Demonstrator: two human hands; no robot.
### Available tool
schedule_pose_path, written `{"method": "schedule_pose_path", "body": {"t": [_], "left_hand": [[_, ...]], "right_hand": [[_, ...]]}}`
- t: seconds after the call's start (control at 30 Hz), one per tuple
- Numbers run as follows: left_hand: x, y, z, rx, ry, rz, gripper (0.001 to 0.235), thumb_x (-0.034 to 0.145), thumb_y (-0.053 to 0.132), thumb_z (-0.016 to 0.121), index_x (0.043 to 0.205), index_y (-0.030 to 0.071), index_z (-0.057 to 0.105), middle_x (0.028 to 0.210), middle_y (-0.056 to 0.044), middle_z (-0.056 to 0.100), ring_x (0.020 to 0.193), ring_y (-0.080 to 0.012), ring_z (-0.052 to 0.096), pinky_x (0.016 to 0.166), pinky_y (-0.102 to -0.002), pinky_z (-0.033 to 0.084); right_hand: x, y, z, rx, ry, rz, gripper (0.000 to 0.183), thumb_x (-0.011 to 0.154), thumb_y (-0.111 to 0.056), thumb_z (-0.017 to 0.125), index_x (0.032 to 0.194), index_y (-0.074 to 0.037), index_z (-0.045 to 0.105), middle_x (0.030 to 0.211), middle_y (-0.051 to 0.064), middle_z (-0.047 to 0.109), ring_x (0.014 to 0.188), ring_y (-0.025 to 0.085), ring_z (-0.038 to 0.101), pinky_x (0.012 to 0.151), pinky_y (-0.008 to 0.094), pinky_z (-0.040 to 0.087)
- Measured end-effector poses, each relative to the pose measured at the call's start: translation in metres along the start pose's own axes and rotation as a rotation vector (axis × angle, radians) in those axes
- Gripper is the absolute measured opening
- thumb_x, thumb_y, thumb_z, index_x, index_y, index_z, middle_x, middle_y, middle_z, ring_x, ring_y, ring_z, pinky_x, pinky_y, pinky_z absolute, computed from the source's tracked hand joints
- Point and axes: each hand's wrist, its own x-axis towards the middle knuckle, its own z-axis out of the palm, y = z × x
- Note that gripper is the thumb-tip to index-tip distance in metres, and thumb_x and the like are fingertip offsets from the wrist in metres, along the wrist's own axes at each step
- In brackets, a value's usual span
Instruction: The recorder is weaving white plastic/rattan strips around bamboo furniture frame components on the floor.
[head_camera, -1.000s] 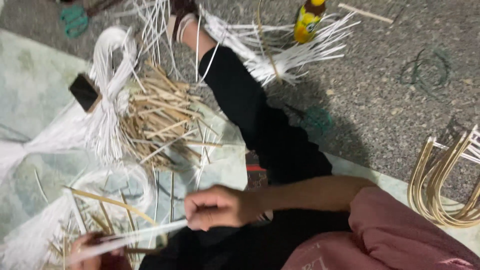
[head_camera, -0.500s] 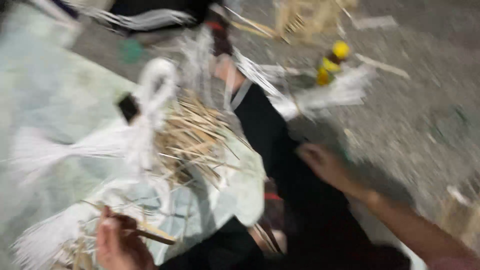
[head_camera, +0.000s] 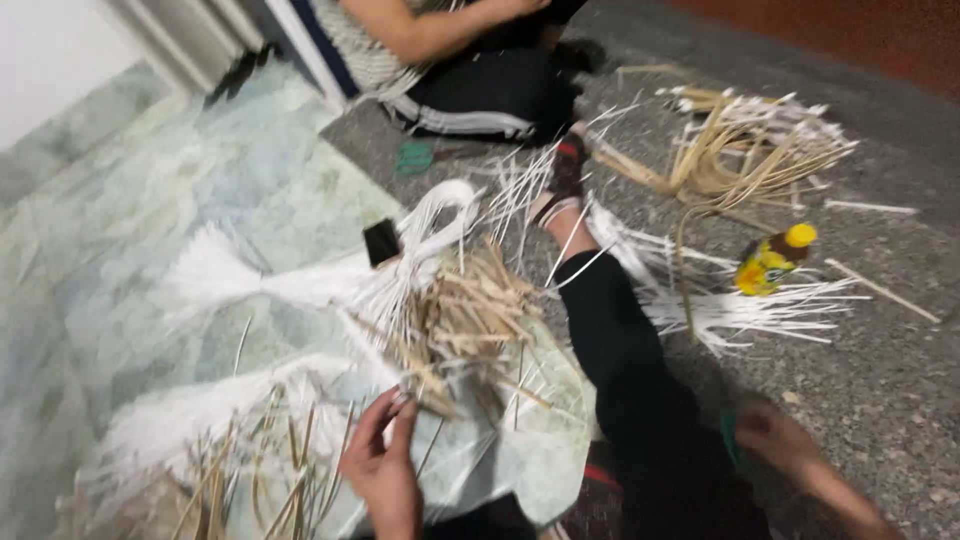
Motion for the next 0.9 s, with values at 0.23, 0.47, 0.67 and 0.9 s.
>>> {"method": "schedule_pose_path", "body": {"t": [0.23, 0.47, 0.67, 0.9], "left_hand": [[-0.035, 0.022, 0.037, 0.137, -0.131, 0.293, 0.014, 0.092, -0.003, 0.072, 0.105, -0.002, 0.075, 0.103, -0.011, 0.076, 0.096, -0.0172, 0.070, 0.089, -0.029, 0.054], [-0.056, 0.037, 0.036, 0.287, -0.221, 0.559, 0.019, 0.088, -0.009, 0.068, 0.104, 0.001, 0.073, 0.102, -0.015, 0.072, 0.098, -0.0274, 0.073, 0.090, -0.033, 0.056], [-0.056, 0.039, 0.033, 0.349, -0.251, 0.632, 0.024, 0.082, -0.010, 0.068, 0.102, 0.002, 0.073, 0.098, -0.013, 0.071, 0.099, -0.0311, 0.072, 0.093, -0.038, 0.057], [-0.048, 0.016, 0.010, 0.440, -0.268, 0.660, 0.030, 0.081, -0.010, 0.063, 0.107, 0.003, 0.072, 0.101, -0.014, 0.071, 0.095, -0.0307, 0.070, 0.088, -0.039, 0.056]], "right_hand": [[-0.076, -0.213, 0.051, 0.531, -0.374, -0.226, 0.045, 0.086, -0.020, 0.072, 0.125, -0.001, 0.059, 0.101, 0.013, 0.068, 0.092, 0.022, 0.069, 0.080, 0.039, 0.063], [-0.130, -0.367, 0.068, 0.687, -0.915, -0.294, 0.052, 0.097, -0.045, 0.055, 0.127, -0.003, 0.055, 0.103, 0.001, 0.065, 0.086, 0.010, 0.064, 0.078, 0.028, 0.057], [-0.138, -0.389, 0.070, 0.481, -0.774, -0.427, 0.040, 0.093, -0.038, 0.068, 0.109, -0.003, 0.057, 0.088, 0.002, 0.062, 0.079, 0.008, 0.061, 0.070, 0.025, 0.054], [-0.139, -0.354, 0.066, 0.491, -0.671, -0.299, 0.031, 0.094, -0.033, 0.068, 0.102, -0.004, 0.058, 0.073, 0.004, 0.057, 0.062, 0.010, 0.053, 0.055, 0.029, 0.045]]}}
